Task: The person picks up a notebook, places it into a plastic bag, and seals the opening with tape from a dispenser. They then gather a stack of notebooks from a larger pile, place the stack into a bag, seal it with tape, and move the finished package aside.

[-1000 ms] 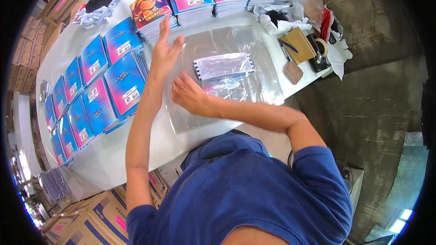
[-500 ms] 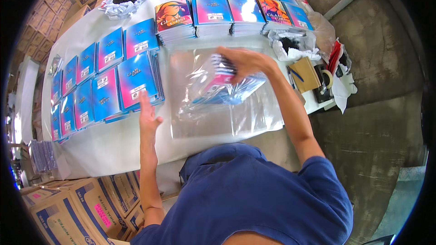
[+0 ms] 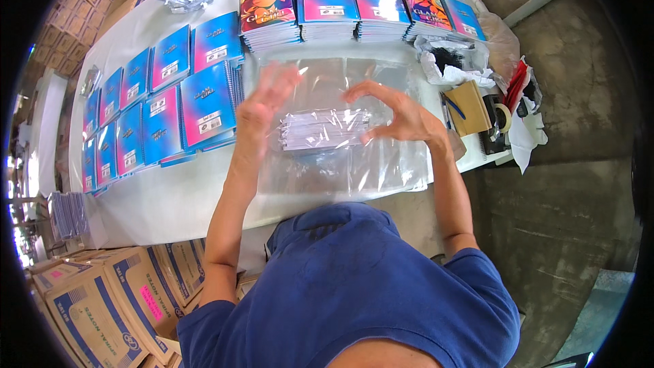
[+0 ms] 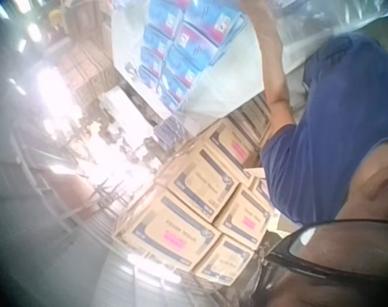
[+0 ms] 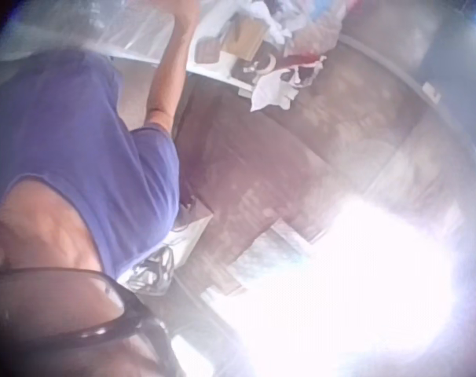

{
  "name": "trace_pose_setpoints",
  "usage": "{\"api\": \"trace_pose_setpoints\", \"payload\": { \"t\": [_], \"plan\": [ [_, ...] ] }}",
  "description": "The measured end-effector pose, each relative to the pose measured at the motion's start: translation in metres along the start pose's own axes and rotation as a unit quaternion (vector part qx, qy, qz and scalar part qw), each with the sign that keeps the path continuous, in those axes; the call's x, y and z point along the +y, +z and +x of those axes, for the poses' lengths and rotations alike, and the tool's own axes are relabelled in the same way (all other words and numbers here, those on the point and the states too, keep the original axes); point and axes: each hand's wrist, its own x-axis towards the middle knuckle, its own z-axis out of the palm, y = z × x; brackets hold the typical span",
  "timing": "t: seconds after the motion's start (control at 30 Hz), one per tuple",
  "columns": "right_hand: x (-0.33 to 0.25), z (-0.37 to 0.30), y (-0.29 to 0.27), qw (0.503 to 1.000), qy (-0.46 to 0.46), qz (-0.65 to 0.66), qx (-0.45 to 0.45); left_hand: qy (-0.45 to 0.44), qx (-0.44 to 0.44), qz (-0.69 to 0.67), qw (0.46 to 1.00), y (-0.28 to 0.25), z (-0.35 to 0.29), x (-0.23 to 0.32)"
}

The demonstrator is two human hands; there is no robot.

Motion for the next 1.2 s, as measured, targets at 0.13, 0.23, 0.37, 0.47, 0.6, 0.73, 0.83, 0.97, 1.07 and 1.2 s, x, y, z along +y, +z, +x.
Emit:
{"api": "trace_pose_setpoints", "payload": {
  "t": [0.13,0.23,0.37,0.47,0.6,0.73,0.83,0.97,1.07,1.2],
  "plan": [
    [-0.038,0.014,-0.006,0.978,-0.017,-0.124,0.167,-0.003,0.146,-0.039,0.989,-0.017,-0.006,-0.015],
    [-0.073,0.032,0.005,0.931,-0.130,-0.223,0.256,-0.064,0.081,-0.016,0.995,-0.035,-0.046,-0.068],
    [-0.055,0.056,0.052,0.905,-0.115,-0.373,0.168,-0.021,0.124,-0.076,0.989,-0.012,-0.068,-0.088],
    [-0.052,0.064,0.044,0.926,-0.052,-0.306,0.215,0.015,0.126,-0.100,0.987,-0.004,-0.077,-0.091],
    [-0.089,0.044,0.061,0.927,-0.113,-0.312,0.175,0.032,0.135,-0.130,0.982,-0.005,-0.089,-0.088],
    [-0.059,0.027,0.104,0.920,-0.121,-0.366,0.072,0.021,0.144,-0.115,0.983,0.000,-0.086,-0.087],
    [-0.060,0.021,0.096,0.965,0.005,-0.255,0.056,0.007,0.091,0.118,0.989,-0.014,-0.081,-0.074],
    [-0.070,0.017,0.067,0.963,0.074,-0.255,0.043,0.016,-0.002,0.295,0.955,-0.027,-0.061,-0.040],
    [-0.077,0.021,0.045,0.963,0.038,-0.252,0.091,0.026,-0.041,0.345,0.937,-0.028,-0.050,-0.025],
    [-0.075,0.038,0.039,0.902,-0.095,-0.404,0.119,0.023,0.015,0.296,0.955,-0.028,-0.053,-0.026]
  ]
}}
